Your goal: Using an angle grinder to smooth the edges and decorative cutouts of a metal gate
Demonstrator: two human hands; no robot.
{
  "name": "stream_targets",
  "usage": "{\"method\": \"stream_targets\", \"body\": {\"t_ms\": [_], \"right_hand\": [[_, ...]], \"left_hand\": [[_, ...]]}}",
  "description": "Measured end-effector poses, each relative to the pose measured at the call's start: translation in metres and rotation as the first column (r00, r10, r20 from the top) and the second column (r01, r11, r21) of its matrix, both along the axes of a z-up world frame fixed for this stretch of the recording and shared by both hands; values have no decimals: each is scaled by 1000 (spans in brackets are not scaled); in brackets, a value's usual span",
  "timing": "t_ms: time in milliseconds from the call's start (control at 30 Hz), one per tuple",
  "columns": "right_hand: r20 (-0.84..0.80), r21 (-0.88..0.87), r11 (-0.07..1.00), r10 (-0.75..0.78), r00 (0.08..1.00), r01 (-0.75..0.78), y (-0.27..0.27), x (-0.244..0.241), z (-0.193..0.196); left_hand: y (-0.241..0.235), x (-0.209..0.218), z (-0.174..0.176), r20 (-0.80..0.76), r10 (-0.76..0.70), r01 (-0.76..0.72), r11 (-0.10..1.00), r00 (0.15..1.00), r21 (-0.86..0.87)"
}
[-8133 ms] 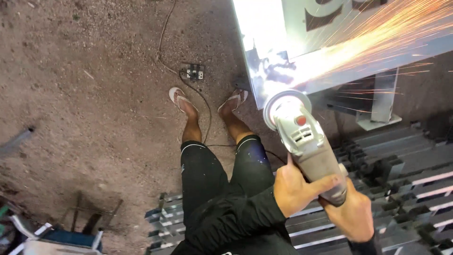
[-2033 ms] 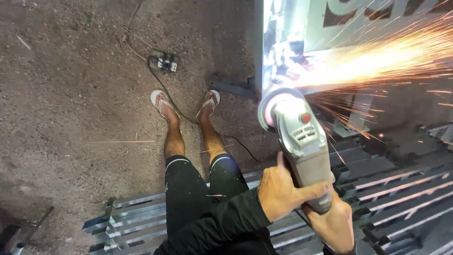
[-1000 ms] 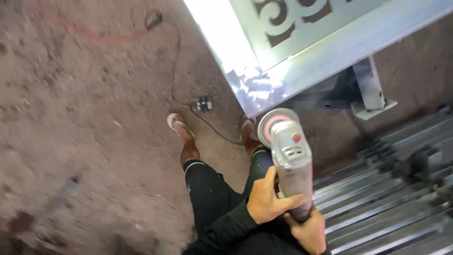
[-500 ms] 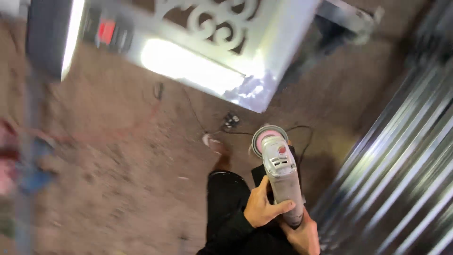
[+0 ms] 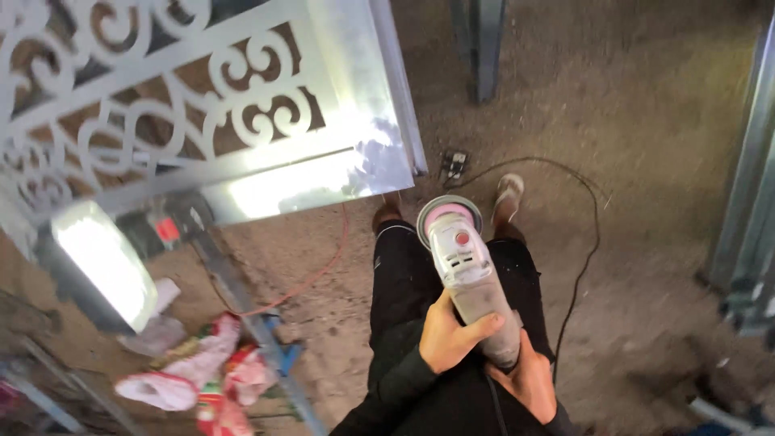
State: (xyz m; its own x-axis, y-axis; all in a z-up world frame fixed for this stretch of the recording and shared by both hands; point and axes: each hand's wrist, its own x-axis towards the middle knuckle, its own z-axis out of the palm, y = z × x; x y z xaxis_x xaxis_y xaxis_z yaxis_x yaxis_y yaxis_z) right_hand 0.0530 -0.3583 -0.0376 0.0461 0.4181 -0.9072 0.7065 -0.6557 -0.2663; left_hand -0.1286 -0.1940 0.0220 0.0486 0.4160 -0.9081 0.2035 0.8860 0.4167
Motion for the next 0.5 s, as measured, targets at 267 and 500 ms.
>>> {"method": "stream_targets", "body": {"t_ms": [267,500], "right_hand": [[278,-523,673,-446,851,524,85,-172,87],[298,-385,629,-608,735,676,86,-219,84]], "left_hand": [[33,-119,-3,70,-494,499,856,867,-138],[46,-144,-17,84,-576,582,802,813,-134]]}}
